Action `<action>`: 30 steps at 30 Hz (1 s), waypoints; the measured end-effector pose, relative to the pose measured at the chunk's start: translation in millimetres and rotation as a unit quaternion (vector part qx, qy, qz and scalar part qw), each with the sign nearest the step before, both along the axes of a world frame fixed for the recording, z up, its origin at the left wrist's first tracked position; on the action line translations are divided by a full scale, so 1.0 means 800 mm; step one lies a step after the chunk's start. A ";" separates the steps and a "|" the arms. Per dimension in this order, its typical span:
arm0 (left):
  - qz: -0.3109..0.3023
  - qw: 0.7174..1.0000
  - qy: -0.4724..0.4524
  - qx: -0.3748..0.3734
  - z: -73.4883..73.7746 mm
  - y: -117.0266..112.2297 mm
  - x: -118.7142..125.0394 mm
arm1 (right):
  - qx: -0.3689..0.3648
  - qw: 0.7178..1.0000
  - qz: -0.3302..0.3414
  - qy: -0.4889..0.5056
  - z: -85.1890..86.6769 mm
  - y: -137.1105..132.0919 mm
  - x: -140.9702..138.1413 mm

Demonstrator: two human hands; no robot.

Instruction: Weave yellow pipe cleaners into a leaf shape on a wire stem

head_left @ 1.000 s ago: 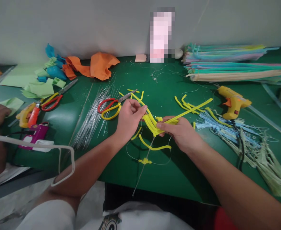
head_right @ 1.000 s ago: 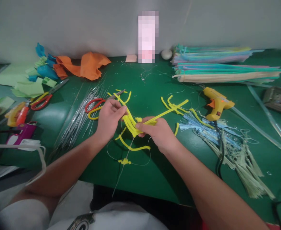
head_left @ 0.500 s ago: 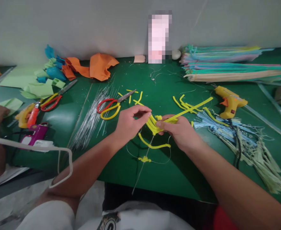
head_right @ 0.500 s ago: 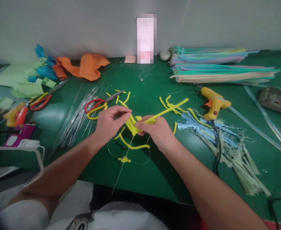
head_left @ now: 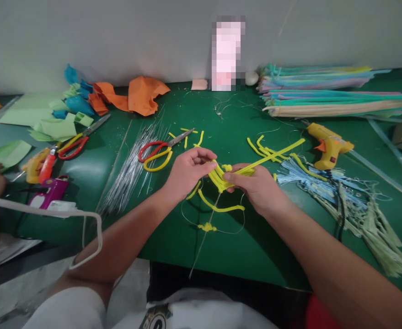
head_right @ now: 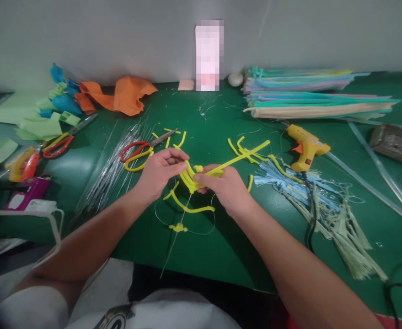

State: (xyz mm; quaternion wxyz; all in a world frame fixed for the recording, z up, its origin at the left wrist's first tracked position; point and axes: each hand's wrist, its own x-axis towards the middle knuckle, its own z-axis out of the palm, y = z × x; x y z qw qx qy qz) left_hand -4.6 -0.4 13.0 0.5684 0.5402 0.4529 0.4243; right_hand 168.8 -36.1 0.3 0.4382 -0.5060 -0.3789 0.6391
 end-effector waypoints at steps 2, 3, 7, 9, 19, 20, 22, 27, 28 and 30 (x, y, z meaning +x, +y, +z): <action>0.013 1.000 0.001 0.008 0.001 -0.003 0.001 | -0.001 1.000 -0.004 0.003 0.002 0.000 0.000; 0.020 1.000 0.003 0.015 0.002 -0.005 0.002 | -0.002 1.000 -0.006 0.004 0.003 -0.001 0.000; 0.039 0.998 0.014 0.050 0.006 -0.009 0.003 | 0.006 1.000 -0.008 -0.002 0.007 -0.002 -0.001; 0.045 0.998 0.015 0.047 0.008 -0.010 0.003 | 0.016 1.000 -0.008 0.001 0.009 -0.003 -0.001; 0.015 0.997 -0.030 -0.070 0.011 -0.003 0.001 | 0.024 0.999 -0.029 0.032 0.007 -0.005 -0.003; 0.010 0.998 -0.029 -0.062 0.011 -0.002 0.000 | 0.023 0.999 -0.029 0.034 0.007 -0.005 -0.003; 0.002 1.000 -0.019 -0.025 0.010 0.000 -0.001 | 0.022 0.999 -0.023 0.038 0.008 -0.005 -0.003; -0.004 0.997 0.052 0.060 0.016 -0.002 -0.002 | 0.047 0.998 0.010 0.033 0.008 -0.005 -0.003; -0.006 0.995 0.073 0.071 0.018 -0.003 -0.002 | 0.053 0.998 0.013 0.031 0.007 -0.005 -0.003; -0.007 0.989 0.112 0.099 0.022 -0.006 -0.002 | 0.056 0.998 0.012 0.028 0.006 -0.005 -0.002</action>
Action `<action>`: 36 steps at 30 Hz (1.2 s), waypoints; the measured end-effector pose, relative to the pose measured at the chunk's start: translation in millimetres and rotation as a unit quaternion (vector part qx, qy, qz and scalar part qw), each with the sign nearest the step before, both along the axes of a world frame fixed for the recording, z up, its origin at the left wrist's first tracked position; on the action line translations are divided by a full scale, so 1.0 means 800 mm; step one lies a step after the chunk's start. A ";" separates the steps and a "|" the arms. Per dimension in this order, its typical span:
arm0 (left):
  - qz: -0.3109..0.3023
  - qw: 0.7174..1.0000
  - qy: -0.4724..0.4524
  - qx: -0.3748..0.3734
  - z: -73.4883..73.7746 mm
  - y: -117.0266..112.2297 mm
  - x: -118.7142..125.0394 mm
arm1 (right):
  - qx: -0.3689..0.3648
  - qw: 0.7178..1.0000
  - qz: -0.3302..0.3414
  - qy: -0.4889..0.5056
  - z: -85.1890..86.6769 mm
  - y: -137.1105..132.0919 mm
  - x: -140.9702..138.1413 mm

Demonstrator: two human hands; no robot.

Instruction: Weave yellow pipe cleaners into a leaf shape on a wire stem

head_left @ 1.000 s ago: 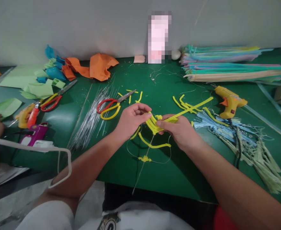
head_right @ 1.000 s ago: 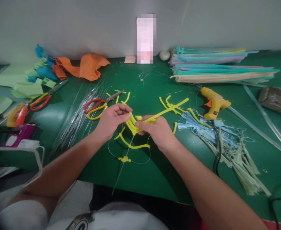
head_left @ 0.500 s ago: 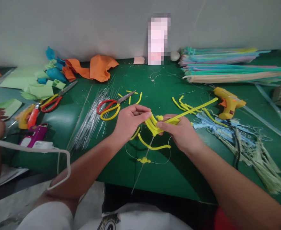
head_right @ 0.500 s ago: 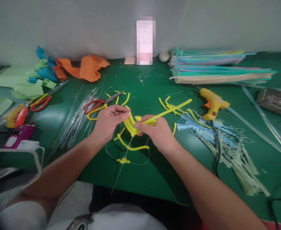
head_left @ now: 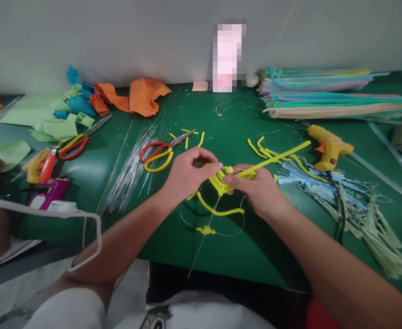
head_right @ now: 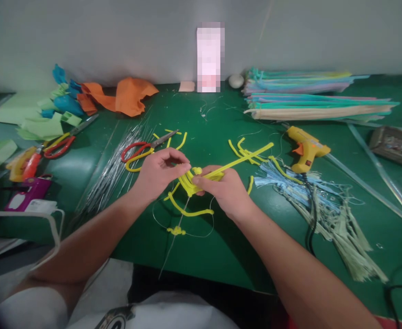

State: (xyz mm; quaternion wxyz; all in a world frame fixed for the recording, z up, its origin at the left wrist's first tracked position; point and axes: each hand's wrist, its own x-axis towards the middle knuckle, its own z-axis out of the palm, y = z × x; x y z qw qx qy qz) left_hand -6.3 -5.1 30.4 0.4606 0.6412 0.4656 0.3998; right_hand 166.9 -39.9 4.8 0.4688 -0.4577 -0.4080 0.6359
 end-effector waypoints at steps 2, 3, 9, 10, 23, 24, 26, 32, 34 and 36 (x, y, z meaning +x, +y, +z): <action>0.006 0.999 0.025 0.025 0.003 -0.002 0.000 | 0.002 1.000 -0.002 0.000 -0.002 0.000 0.000; 0.008 0.999 0.030 0.031 0.004 -0.003 -0.001 | 0.003 1.000 -0.003 0.001 -0.002 0.000 0.000; 0.011 1.000 0.018 0.005 0.006 -0.005 -0.001 | 0.025 1.000 -0.008 0.005 -0.006 0.000 0.001; 0.015 1.000 0.010 -0.005 0.008 -0.005 -0.001 | 0.027 1.000 -0.008 0.007 -0.007 -0.001 0.001; 0.024 0.992 -0.081 -0.096 0.003 -0.003 0.003 | 0.024 0.999 -0.022 -0.027 -0.009 -0.003 0.003; 0.019 0.993 -0.074 -0.085 0.002 -0.002 0.003 | 0.025 0.999 -0.021 -0.029 -0.009 -0.002 0.003; 0.011 0.996 -0.058 -0.071 0.000 -0.002 0.003 | 0.028 0.999 -0.020 -0.031 -0.007 -0.002 0.003; -0.004 0.997 -0.022 -0.075 0.003 -0.003 0.000 | 0.027 0.997 -0.026 -0.062 -0.004 -0.001 0.001; -0.011 0.998 -0.005 -0.060 0.005 -0.003 -0.002 | 0.028 0.996 -0.028 -0.075 -0.004 -0.002 0.001; -0.014 0.998 0.009 -0.052 0.006 -0.003 -0.003 | 0.027 0.996 -0.026 -0.080 -0.004 -0.002 0.000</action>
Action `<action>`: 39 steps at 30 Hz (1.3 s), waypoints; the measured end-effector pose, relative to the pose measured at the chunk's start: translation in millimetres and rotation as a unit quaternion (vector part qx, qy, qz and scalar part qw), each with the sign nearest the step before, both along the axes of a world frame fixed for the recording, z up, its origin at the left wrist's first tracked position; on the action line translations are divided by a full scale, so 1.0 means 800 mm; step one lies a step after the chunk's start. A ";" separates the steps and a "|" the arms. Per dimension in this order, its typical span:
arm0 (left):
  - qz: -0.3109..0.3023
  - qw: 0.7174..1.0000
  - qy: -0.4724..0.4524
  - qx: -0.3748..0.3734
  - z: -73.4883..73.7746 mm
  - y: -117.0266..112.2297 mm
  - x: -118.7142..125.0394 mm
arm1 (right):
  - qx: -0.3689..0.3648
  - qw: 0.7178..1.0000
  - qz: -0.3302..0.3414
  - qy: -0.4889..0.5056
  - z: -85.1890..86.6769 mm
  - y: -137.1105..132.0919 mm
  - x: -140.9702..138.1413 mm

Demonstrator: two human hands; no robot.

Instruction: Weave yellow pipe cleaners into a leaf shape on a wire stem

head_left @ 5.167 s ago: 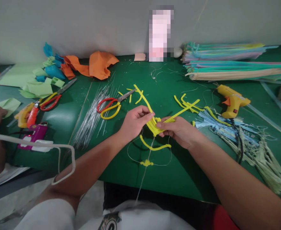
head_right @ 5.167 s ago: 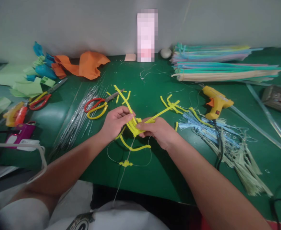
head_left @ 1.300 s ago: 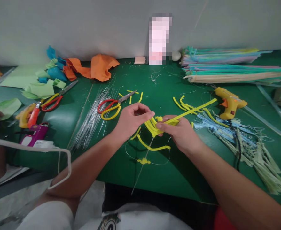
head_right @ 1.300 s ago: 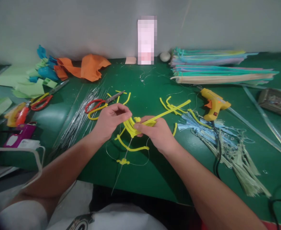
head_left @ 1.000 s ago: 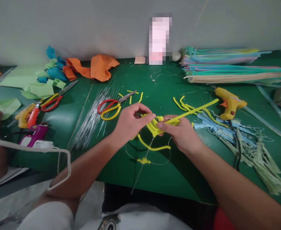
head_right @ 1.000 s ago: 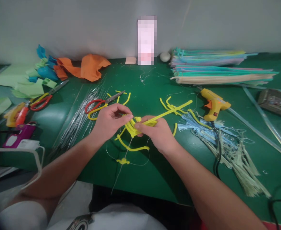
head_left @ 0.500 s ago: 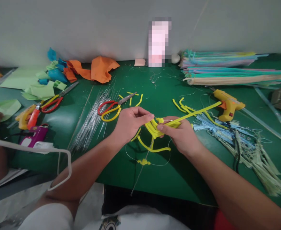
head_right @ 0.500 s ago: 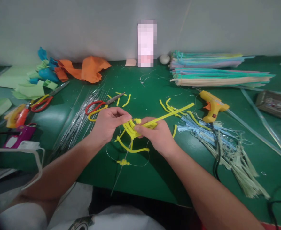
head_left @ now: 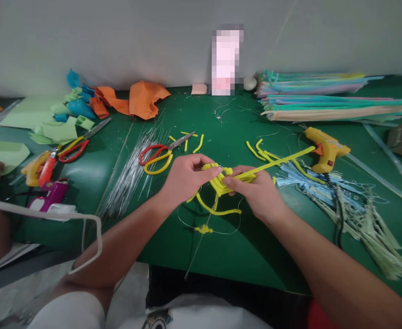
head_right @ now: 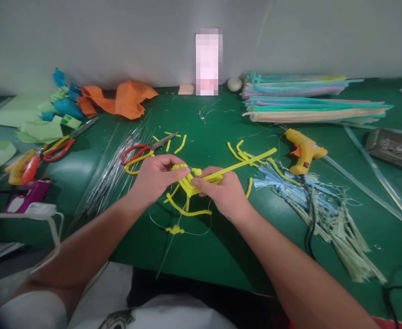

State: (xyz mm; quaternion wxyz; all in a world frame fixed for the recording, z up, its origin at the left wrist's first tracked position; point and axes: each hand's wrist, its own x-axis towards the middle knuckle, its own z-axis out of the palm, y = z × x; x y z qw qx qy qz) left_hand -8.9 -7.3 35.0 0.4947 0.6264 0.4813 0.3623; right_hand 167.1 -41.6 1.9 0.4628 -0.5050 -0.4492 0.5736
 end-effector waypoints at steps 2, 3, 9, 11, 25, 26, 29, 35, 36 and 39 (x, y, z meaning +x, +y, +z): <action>-0.001 1.000 0.007 -0.006 0.000 0.000 -0.001 | -0.009 1.000 0.006 0.002 0.001 0.001 0.000; -0.002 1.000 0.008 -0.010 -0.001 0.001 -0.001 | -0.016 1.000 0.010 0.003 0.002 0.001 0.000; -0.009 0.999 -0.023 -0.021 -0.002 0.002 0.002 | -0.039 0.999 0.008 0.009 0.003 0.003 -0.001; -0.017 0.999 -0.046 -0.012 -0.003 0.003 0.002 | -0.035 0.999 0.004 0.012 0.001 0.002 -0.002; -0.016 0.997 -0.082 0.006 -0.012 0.007 0.001 | -0.066 0.995 0.003 0.071 0.000 0.003 -0.003; -0.021 0.997 -0.076 0.011 -0.012 0.007 0.001 | -0.070 0.995 -0.006 0.069 0.001 0.004 -0.004; -0.049 0.997 -0.050 0.026 -0.013 0.008 -0.001 | -0.070 0.995 -0.030 0.058 0.002 0.004 -0.004; -0.124 0.988 0.020 0.088 -0.008 0.007 -0.006 | -0.073 0.995 -0.032 0.064 0.001 0.006 -0.001; -0.141 0.983 0.038 0.113 -0.006 0.007 -0.006 | -0.073 0.995 -0.033 0.064 0.001 0.007 -0.001; -0.174 0.965 0.081 0.180 -0.003 0.006 -0.006 | -0.072 0.995 -0.038 0.061 -0.001 0.007 0.000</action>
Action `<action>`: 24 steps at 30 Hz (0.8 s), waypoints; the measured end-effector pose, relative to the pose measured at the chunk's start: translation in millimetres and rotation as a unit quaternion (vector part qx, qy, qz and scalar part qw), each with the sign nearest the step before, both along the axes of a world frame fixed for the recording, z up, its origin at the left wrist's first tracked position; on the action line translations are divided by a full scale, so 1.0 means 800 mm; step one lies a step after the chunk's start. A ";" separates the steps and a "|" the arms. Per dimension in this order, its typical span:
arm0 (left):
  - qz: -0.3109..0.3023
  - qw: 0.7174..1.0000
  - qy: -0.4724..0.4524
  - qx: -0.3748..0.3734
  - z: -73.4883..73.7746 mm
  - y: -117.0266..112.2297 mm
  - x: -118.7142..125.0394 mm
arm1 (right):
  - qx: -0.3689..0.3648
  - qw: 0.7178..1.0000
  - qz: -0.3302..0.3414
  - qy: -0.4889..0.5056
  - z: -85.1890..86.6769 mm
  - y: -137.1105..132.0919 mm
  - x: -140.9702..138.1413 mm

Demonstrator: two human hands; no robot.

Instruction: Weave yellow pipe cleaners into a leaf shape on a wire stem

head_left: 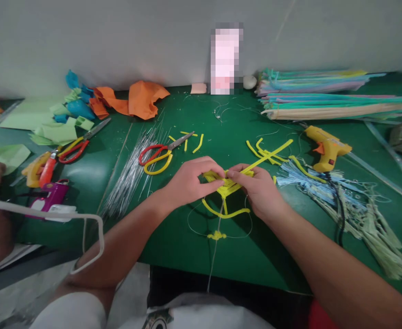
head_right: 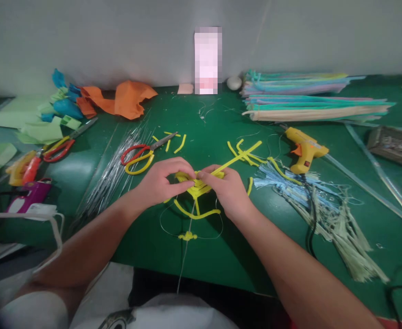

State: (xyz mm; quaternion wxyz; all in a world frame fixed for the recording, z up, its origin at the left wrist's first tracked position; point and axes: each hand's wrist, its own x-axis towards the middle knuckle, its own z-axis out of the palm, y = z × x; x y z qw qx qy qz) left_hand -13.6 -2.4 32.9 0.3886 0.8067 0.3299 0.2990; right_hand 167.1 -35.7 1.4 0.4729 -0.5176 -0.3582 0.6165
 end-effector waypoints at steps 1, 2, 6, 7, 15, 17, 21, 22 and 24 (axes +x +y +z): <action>-0.004 1.000 0.008 0.011 0.000 0.000 0.000 | -0.001 1.000 -0.003 -0.001 0.000 0.000 0.000; -0.006 1.000 0.014 0.016 0.001 0.000 0.000 | -0.001 1.000 -0.007 -0.002 0.000 0.000 0.000; -0.013 1.000 0.022 -0.001 0.001 0.000 0.000 | -0.001 1.000 -0.014 -0.013 0.001 0.000 0.000; -0.014 1.000 0.025 -0.010 0.002 0.000 0.000 | -0.001 1.000 -0.017 -0.015 0.001 0.000 -0.001; -0.027 0.996 0.036 -0.079 0.003 0.003 -0.002 | -0.014 1.000 -0.012 -0.005 0.002 -0.001 -0.003; -0.030 0.997 0.015 -0.067 0.001 0.004 -0.002 | -0.015 1.000 -0.011 0.001 0.002 0.000 -0.003; 0.012 0.997 -0.054 -0.050 -0.005 0.002 -0.001 | -0.020 0.999 -0.028 0.006 0.003 0.001 -0.001; 0.033 0.995 -0.070 -0.062 -0.007 0.001 -0.001 | -0.022 0.999 -0.034 0.007 0.003 0.001 -0.001; 0.071 0.989 -0.094 -0.090 -0.011 0.000 0.001 | -0.023 0.999 -0.039 0.006 0.004 0.001 -0.001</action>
